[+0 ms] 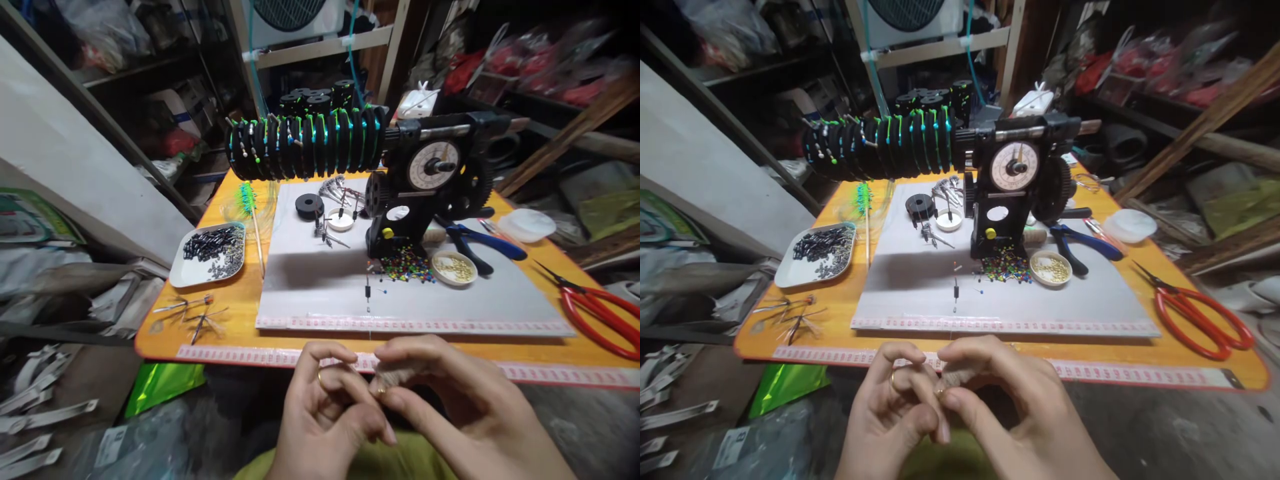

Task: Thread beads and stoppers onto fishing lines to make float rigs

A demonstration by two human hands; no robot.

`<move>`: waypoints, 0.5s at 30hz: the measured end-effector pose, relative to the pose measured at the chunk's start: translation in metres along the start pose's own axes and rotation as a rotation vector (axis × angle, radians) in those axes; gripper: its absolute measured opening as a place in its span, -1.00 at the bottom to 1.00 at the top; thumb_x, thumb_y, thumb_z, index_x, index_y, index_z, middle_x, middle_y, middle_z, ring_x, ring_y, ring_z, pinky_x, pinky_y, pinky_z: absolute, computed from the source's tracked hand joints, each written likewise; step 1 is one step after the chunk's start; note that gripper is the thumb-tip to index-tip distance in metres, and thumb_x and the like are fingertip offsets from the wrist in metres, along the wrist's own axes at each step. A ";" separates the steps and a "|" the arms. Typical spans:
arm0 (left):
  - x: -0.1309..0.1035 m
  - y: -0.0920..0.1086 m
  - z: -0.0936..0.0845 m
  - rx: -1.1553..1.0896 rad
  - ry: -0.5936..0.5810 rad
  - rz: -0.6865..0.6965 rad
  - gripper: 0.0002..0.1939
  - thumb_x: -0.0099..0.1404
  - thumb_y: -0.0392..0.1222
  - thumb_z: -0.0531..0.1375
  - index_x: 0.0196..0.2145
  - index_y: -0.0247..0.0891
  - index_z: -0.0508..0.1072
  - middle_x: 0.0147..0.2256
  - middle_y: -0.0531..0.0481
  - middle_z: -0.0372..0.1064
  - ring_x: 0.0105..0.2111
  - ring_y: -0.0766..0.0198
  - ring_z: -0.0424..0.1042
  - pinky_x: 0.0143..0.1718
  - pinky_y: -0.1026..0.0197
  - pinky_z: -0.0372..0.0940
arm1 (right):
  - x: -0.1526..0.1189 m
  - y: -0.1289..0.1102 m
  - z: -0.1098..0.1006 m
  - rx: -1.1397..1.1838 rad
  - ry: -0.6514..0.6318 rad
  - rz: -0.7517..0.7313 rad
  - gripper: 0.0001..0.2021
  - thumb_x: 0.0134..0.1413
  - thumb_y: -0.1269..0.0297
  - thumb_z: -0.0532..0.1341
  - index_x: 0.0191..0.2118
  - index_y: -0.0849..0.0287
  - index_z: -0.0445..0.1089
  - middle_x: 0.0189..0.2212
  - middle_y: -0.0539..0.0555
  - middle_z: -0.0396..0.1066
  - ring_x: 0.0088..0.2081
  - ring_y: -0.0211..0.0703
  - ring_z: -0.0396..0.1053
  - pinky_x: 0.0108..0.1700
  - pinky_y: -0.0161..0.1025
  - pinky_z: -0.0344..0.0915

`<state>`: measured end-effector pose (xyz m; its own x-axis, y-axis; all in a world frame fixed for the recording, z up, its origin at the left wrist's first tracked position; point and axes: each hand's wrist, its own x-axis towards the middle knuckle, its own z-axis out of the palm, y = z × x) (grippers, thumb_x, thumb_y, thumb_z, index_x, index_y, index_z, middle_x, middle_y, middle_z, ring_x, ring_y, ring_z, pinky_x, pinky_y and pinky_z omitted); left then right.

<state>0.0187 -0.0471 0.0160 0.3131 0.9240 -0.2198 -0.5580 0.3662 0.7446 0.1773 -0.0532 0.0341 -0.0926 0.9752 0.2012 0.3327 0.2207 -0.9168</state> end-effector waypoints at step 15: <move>0.003 -0.008 -0.005 -0.051 0.043 0.071 -0.61 0.07 -0.20 0.48 -0.22 -0.18 0.40 -0.54 0.22 0.49 -0.56 0.46 0.50 -0.44 0.43 0.35 | -0.005 0.003 -0.011 -0.251 -0.081 -0.239 -0.66 0.11 0.48 0.27 -0.03 -0.04 0.45 -0.22 -0.06 0.61 -0.27 -0.21 0.60 -0.19 -0.43 0.52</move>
<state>0.0206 -0.0467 0.0060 0.2388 0.9512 -0.1953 -0.6162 0.3039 0.7266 0.1891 -0.0578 0.0346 -0.2666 0.8931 0.3623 0.5123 0.4497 -0.7316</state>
